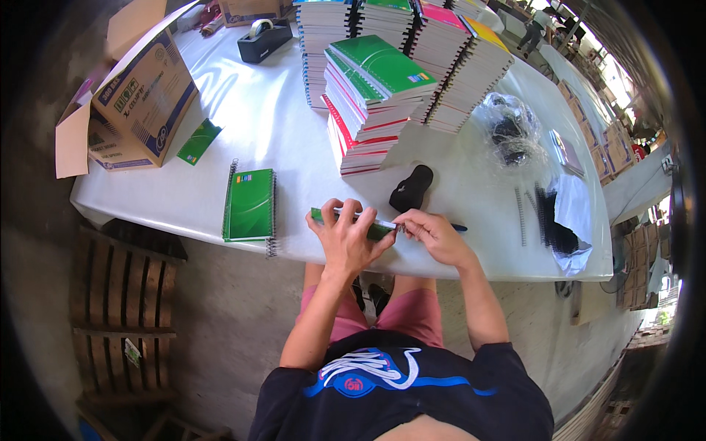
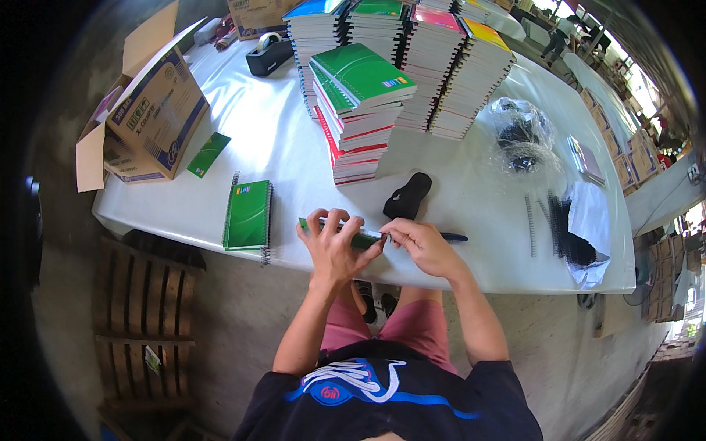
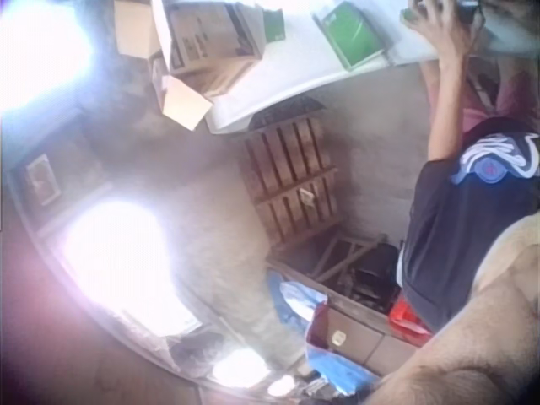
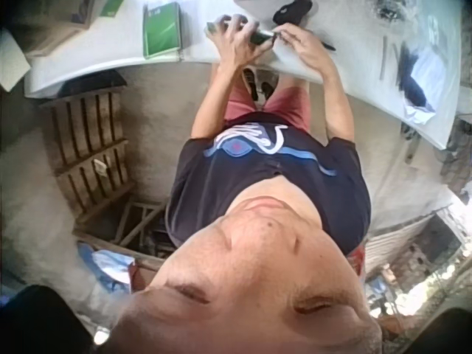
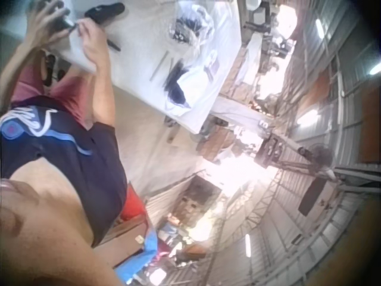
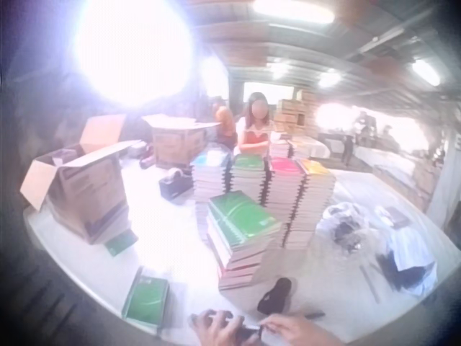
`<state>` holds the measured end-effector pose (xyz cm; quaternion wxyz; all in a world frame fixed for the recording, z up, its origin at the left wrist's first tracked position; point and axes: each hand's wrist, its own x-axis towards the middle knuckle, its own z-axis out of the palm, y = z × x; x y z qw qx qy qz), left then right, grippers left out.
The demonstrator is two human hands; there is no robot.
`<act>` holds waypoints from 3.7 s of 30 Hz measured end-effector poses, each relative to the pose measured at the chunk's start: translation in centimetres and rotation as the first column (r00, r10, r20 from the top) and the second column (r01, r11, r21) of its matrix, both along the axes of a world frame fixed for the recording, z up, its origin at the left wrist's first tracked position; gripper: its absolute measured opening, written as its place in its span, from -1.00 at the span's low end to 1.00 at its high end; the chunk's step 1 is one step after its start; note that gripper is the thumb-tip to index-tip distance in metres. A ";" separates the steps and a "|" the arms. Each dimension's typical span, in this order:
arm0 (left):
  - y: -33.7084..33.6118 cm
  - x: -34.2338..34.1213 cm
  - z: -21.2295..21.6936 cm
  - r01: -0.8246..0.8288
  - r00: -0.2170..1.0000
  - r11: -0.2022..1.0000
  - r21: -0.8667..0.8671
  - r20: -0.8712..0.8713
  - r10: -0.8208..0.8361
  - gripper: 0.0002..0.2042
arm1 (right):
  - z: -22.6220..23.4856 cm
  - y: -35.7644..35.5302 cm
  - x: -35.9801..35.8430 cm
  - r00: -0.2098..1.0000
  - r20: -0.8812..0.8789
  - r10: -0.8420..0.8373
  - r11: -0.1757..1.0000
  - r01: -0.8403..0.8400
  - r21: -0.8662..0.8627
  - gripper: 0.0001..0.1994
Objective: The person processes notebooks by picking one from a stack, trimming a plastic spiral binding with pliers, and then placing the notebook onto a separate pile.
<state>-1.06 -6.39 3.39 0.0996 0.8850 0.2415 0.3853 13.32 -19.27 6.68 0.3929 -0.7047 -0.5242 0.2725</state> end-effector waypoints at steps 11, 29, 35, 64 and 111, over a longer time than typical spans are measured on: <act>0.4 -1.0 0.1 0.033 0.994 0.999 -0.040 -0.104 -0.037 -0.45 | 2.0 -0.1 -0.6 0.989 -0.145 0.001 0.999 0.004 0.034 -0.63; 1.4 -1.5 0.2 0.168 0.985 0.984 -0.058 0.045 -0.166 -0.46 | -2.2 2.3 10.1 0.964 0.251 -0.084 0.996 0.090 -0.012 -0.67; 1.8 -2.0 -0.1 0.198 0.979 0.977 -0.072 0.059 -0.194 -0.45 | -0.2 2.0 2.5 0.912 -0.331 0.240 0.955 -0.160 0.251 -0.79; 3.7 -0.8 -2.4 0.427 0.864 0.843 -0.327 0.423 -0.274 -0.43 | 0.0 4.7 0.6 0.874 -0.308 0.376 0.805 -0.144 0.575 -0.82; 4.9 -0.9 -3.9 0.508 0.846 0.422 -0.751 0.528 -0.079 -0.66 | -1.5 1.5 6.3 0.766 0.406 -0.498 0.866 0.463 0.187 -0.60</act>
